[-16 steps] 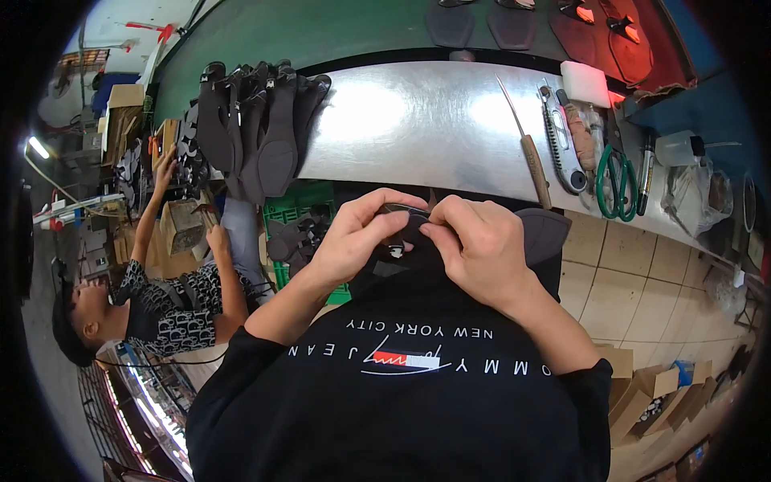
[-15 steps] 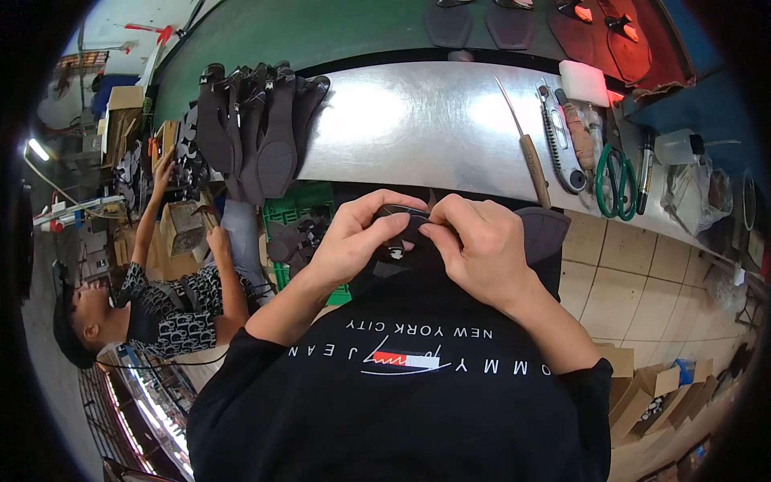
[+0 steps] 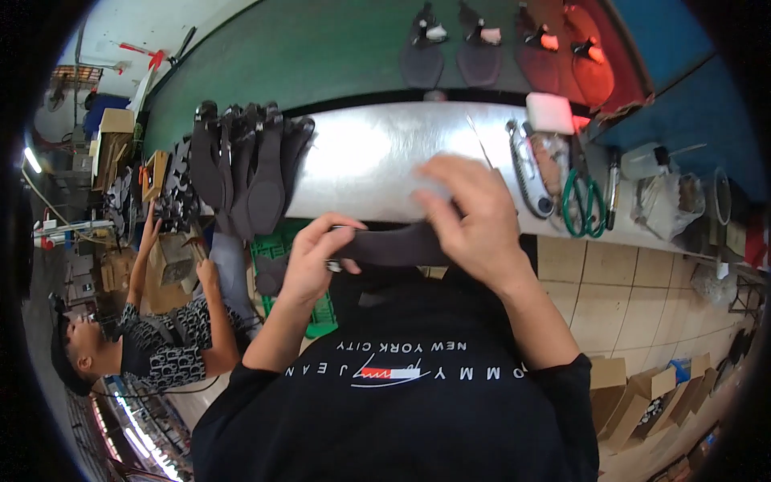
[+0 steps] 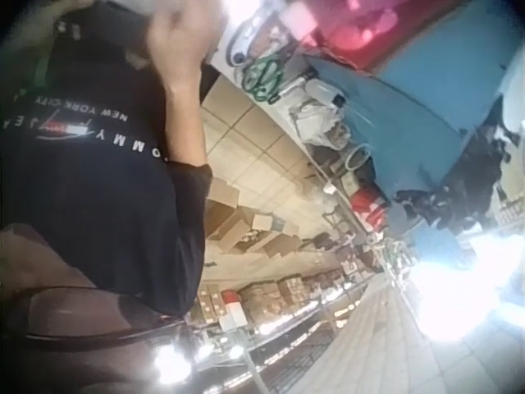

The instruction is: The recorder is assembling components for shoe heels, including applying adhesive or attaching materials and trimming edges.

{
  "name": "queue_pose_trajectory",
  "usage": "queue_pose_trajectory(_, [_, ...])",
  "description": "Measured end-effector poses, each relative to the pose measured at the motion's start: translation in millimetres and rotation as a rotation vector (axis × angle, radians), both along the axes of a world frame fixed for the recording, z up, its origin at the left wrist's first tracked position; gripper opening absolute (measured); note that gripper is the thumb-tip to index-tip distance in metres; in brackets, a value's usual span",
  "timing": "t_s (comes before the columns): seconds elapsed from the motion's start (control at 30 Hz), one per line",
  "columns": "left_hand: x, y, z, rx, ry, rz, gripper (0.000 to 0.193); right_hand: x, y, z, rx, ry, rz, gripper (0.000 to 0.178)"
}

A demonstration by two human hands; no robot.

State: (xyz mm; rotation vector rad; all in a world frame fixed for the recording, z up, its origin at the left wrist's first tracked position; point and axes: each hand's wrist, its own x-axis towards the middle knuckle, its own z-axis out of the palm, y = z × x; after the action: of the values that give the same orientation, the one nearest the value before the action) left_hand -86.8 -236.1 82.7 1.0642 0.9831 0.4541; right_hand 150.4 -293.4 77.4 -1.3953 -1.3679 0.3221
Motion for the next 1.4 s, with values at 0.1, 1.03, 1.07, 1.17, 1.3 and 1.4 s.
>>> queue_pose_trajectory(0.1, [-27, 13, -18, -0.131, -0.23, 0.359, 0.029, 35, 11, -16, -0.131, -0.216, -0.251, 0.023])
queue_pose_trajectory(1.03, [42, -7, -41, -0.545, -0.532, 0.53, 0.021, -37, -25, -39, -0.605, 1.283, 0.478, 0.033])
queue_pose_trajectory(1.07, [45, -7, -35, -0.488, -0.479, 0.552, 0.027, -33, -24, -40, -0.631, 1.437, 0.538, 0.033])
queue_pose_trajectory(1.17, [43, -3, -36, -0.259, -0.372, 0.547, 0.04, -42, -29, -35, -0.663, 1.189, 0.542, 0.042])
queue_pose_trajectory(1.3, [50, -4, -37, 0.102, -0.285, 0.582, 0.063, -58, -27, -33, -0.713, 1.035, 0.56, 0.055])
queue_pose_trajectory(1.4, [47, -4, -38, 0.176, -0.281, 0.61, 0.066, -61, -28, -28, -0.684, 1.078, 0.521, 0.046])
